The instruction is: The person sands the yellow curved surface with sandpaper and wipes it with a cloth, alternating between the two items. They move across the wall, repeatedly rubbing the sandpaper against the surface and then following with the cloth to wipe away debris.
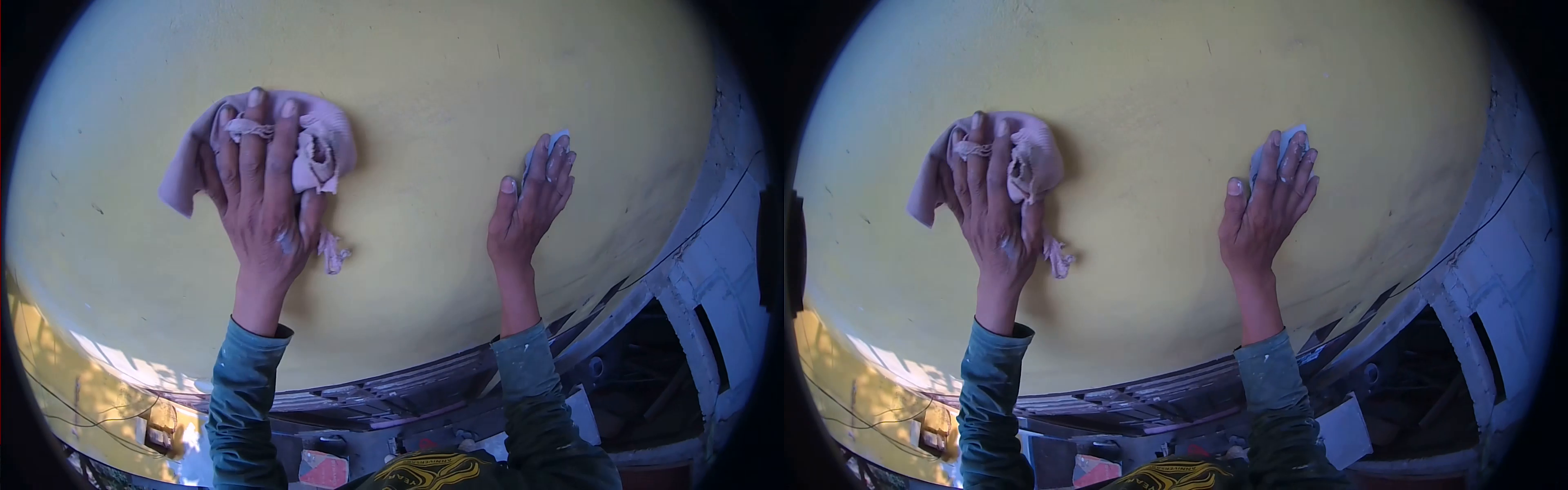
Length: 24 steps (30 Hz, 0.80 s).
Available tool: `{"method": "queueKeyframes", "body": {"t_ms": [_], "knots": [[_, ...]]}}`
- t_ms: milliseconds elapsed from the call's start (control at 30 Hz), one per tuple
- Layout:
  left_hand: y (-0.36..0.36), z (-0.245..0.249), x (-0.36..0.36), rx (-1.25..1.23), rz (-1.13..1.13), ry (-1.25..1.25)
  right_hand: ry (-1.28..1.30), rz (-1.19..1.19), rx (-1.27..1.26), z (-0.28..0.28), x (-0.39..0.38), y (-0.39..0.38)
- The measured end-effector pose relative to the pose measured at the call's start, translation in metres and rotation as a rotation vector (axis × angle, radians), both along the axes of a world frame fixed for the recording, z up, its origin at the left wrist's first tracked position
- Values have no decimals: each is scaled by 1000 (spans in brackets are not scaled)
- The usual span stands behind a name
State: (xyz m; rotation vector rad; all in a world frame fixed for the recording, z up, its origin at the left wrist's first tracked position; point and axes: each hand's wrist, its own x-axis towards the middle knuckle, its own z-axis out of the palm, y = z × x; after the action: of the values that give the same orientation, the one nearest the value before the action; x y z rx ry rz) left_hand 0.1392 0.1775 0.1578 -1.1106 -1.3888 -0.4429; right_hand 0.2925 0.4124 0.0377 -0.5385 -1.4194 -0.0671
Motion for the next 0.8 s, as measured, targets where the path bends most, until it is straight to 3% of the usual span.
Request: {"method": "queueKeyframes", "body": {"t_ms": [100, 167, 233, 333, 400, 467, 533, 600, 633, 733, 800], "knots": [[40, -17, 41, -240, -106, 5, -121, -26, 46, -43, 2, -4], [37, -62, 52, -490, -125, -37, -180, -52, 52, -76, 12, 10], [17, -124, 43, -700, -93, -99, -79, -48, -17, -56, 25, 31], [-3, -180, 29, -722, -47, -113, 52, -64, -123, 0, 33, 39], [-10, -196, 25, -636, -22, -136, -12, -26, -1, 23, 18, 21], [-22, -197, 15, -645, -34, -117, -216, 44, 62, 0, 6, -14], [-38, -201, -1, -576, 10, -97, -389, 70, 214, -66, 2, -26], [-54, -199, -14, -459, 47, -115, -396, 12, 271, -122, 17, 2], [-63, -197, -21, -348, 86, -136, -320, 6, 214, -123, 28, 21], [-77, -198, -33, -348, 130, -161, -72, 34, -1, -65, 41, 50], [-75, -202, -34, -322, 121, -165, -34, 22, -14, -22, 33, 41]]}}
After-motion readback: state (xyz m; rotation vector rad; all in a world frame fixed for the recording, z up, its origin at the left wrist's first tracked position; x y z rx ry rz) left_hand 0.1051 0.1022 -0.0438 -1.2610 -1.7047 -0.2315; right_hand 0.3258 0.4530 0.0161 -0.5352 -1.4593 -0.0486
